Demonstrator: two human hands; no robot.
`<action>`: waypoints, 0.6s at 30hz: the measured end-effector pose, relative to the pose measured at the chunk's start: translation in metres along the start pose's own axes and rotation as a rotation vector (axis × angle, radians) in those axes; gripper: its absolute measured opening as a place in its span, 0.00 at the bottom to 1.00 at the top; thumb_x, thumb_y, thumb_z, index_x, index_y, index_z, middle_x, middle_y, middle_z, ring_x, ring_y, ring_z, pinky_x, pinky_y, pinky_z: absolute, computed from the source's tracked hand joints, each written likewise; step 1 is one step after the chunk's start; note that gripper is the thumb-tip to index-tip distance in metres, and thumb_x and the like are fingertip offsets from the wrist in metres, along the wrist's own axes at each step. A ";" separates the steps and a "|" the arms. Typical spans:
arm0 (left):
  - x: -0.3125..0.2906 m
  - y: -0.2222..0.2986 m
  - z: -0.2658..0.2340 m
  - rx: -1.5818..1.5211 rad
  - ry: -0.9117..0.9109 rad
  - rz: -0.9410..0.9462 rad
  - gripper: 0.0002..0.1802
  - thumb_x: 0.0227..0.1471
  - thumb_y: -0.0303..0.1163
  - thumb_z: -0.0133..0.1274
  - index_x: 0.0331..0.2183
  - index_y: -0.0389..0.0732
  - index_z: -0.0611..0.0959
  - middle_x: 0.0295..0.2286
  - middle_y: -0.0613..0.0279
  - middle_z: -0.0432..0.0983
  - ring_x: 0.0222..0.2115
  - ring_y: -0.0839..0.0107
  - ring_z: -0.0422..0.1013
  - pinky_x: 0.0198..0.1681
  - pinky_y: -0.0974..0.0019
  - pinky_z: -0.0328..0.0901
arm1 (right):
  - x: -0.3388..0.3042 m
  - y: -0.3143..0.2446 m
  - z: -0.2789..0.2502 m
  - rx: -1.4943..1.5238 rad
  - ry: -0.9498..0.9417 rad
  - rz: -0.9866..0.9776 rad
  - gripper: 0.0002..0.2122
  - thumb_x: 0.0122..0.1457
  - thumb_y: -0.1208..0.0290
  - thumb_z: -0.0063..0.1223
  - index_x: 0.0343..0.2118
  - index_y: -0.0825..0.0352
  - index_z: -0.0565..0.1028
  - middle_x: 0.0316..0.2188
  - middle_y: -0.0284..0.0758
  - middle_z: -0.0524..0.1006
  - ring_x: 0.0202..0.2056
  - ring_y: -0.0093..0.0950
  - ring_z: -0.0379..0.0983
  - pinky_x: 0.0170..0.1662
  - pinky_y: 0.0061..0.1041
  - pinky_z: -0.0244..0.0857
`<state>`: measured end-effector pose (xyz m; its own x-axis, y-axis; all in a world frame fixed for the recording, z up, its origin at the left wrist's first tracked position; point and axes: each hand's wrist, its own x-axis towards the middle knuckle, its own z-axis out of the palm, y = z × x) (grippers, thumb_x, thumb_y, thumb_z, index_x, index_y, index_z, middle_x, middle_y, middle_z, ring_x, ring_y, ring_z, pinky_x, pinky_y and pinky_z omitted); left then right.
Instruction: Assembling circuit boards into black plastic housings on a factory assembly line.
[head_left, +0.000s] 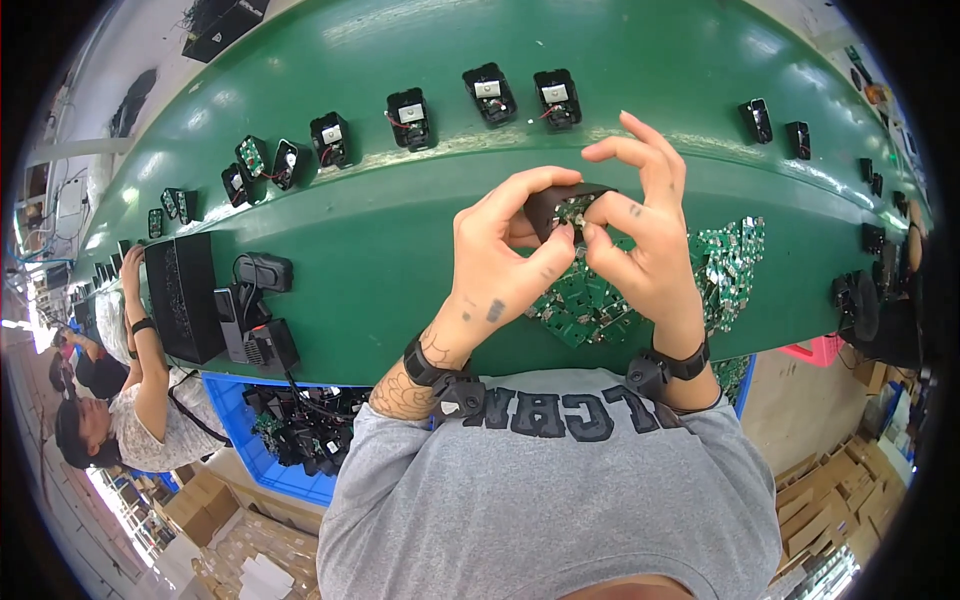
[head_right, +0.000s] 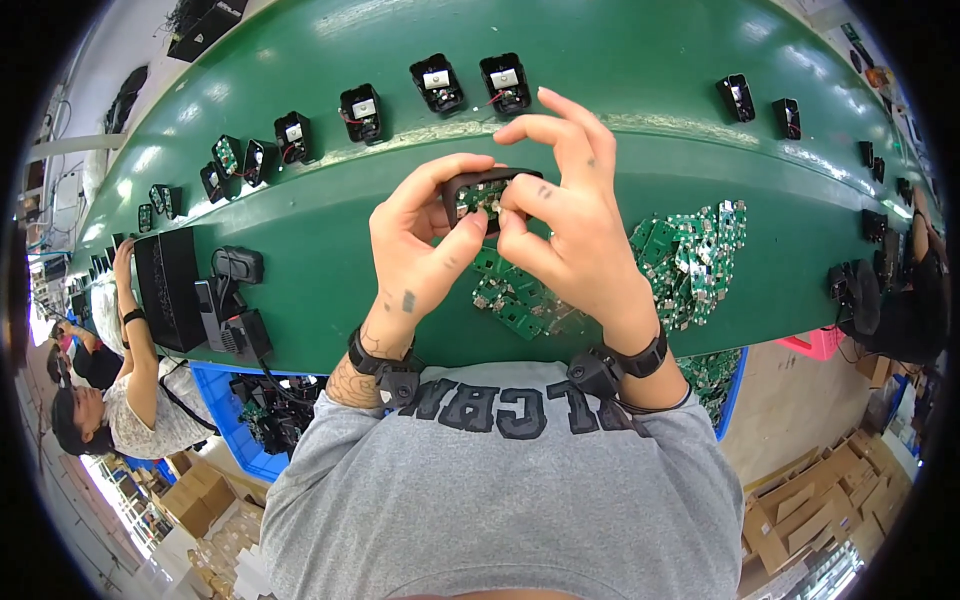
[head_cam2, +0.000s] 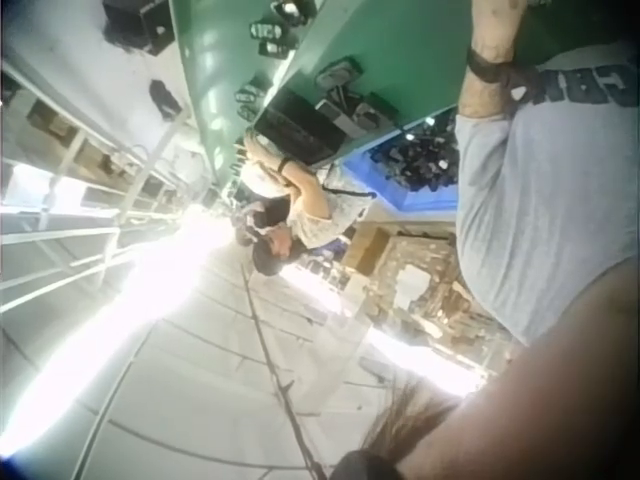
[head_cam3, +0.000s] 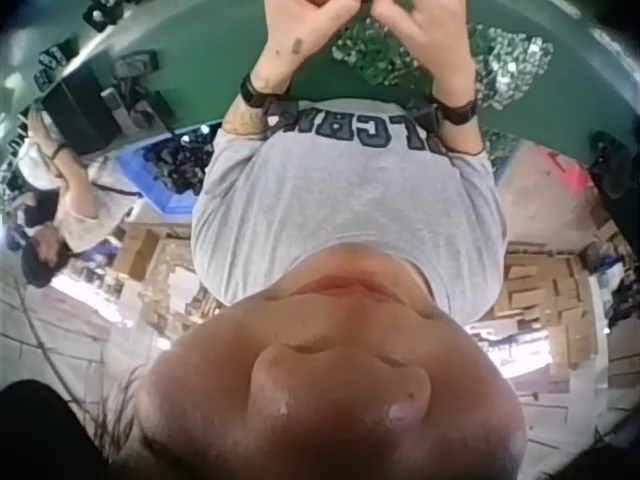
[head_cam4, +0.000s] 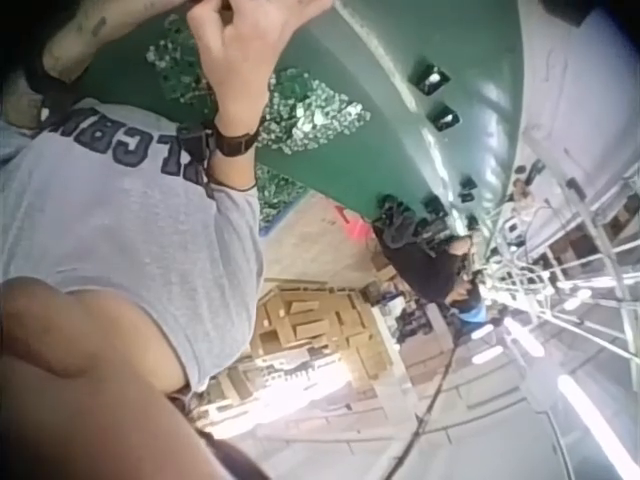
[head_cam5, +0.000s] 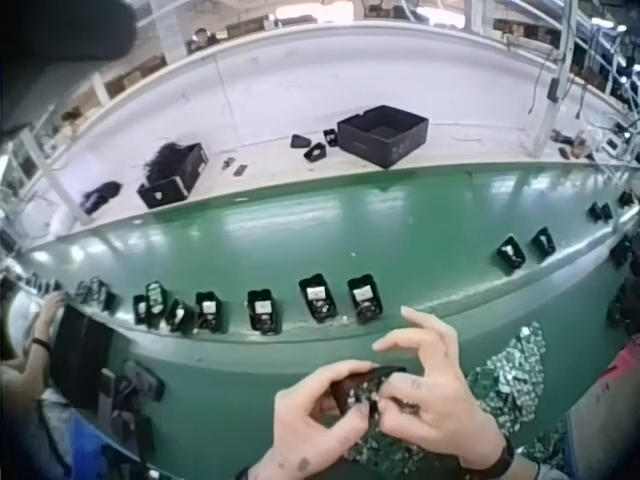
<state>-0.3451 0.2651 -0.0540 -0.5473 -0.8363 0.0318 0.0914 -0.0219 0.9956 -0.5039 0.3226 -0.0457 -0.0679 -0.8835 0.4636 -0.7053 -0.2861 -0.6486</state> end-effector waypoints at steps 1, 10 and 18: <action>0.000 0.001 0.000 0.039 0.009 0.013 0.21 0.44 0.20 0.54 0.44 0.34 0.77 0.37 0.58 0.77 0.35 0.76 0.76 0.38 0.70 0.74 | 0.000 0.000 0.000 0.014 -0.001 0.002 0.02 0.40 0.76 0.51 0.20 0.66 0.71 0.49 0.38 0.69 0.60 0.50 0.53 0.59 0.48 0.48; 0.001 -0.008 0.010 0.501 0.075 0.304 0.25 0.40 0.18 0.57 0.45 0.35 0.79 0.39 0.55 0.78 0.36 0.73 0.77 0.36 0.71 0.75 | -0.005 -0.002 0.001 -0.011 -0.062 0.078 0.02 0.46 0.83 0.53 0.23 0.70 0.72 0.50 0.38 0.70 0.62 0.47 0.52 0.60 0.44 0.51; 0.006 -0.018 0.018 0.596 0.145 0.345 0.26 0.41 0.19 0.57 0.47 0.36 0.78 0.41 0.54 0.77 0.36 0.73 0.76 0.37 0.71 0.74 | -0.005 0.022 0.004 -0.035 0.034 0.094 0.04 0.44 0.82 0.57 0.25 0.70 0.76 0.45 0.37 0.73 0.58 0.43 0.61 0.57 0.40 0.57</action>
<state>-0.3654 0.2705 -0.0696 -0.4491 -0.8068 0.3839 -0.2543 0.5273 0.8107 -0.5164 0.3195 -0.0644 -0.1581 -0.8924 0.4226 -0.7191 -0.1892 -0.6686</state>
